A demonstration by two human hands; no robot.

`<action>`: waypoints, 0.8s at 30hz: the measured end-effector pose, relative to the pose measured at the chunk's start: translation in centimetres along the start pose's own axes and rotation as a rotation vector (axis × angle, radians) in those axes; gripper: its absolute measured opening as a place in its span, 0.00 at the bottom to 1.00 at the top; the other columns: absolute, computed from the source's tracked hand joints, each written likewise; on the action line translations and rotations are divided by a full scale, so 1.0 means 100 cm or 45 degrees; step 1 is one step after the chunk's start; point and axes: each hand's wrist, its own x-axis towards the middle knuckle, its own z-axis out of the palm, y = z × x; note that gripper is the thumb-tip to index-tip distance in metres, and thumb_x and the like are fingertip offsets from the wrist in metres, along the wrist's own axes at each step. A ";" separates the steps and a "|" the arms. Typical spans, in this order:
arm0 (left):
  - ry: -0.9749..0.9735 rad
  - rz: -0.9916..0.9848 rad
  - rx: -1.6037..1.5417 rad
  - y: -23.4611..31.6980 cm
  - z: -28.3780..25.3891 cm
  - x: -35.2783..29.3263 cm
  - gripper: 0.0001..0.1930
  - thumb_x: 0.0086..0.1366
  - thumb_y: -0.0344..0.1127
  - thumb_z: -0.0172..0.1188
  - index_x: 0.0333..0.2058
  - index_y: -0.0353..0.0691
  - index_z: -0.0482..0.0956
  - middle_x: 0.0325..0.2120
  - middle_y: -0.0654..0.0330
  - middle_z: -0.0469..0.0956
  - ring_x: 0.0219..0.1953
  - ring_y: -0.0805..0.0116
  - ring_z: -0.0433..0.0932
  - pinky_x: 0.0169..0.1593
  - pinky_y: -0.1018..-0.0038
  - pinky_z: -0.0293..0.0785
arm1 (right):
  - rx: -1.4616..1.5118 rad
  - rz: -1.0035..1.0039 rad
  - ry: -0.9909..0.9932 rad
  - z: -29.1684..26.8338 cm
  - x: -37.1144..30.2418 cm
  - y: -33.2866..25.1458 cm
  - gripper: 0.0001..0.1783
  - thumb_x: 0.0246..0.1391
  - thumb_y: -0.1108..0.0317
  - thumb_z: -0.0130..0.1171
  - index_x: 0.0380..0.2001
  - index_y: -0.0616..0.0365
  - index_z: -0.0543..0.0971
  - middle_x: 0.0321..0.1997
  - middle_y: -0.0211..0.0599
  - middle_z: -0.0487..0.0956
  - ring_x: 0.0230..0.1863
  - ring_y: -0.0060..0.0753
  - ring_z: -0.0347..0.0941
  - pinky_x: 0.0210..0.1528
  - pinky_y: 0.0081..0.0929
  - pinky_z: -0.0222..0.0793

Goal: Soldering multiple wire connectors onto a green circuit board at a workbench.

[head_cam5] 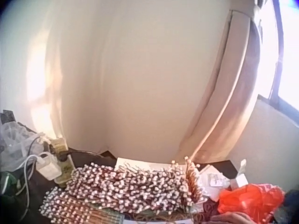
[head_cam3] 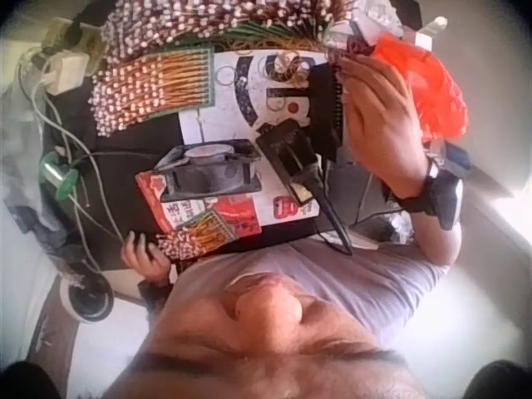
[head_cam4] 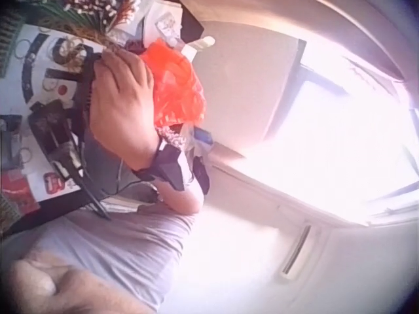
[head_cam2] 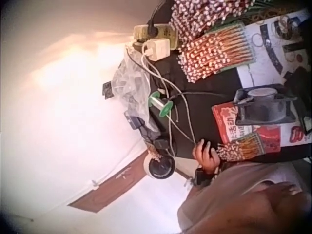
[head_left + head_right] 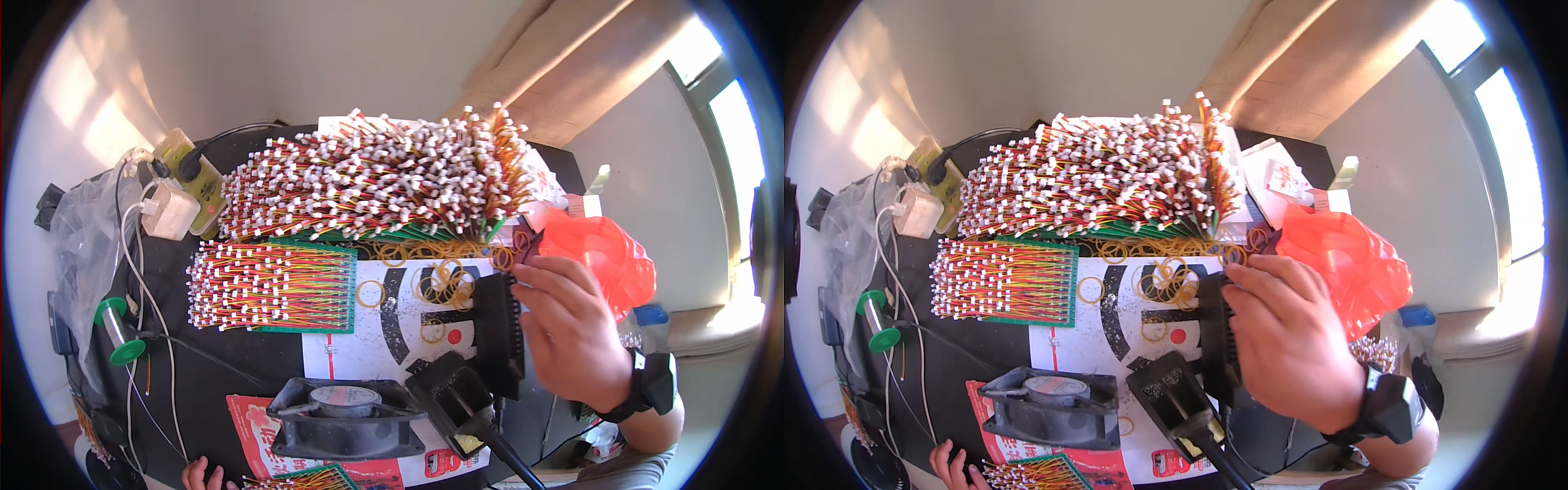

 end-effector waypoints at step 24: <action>0.338 0.741 0.077 0.108 -0.051 -0.006 0.14 0.67 0.34 0.55 0.45 0.30 0.78 0.44 0.43 0.79 0.46 0.44 0.77 0.54 0.54 0.72 | 0.098 2.120 1.522 0.182 -0.530 0.030 0.05 0.55 0.71 0.59 0.31 0.62 0.80 0.30 0.39 0.80 0.32 0.32 0.77 0.38 0.30 0.73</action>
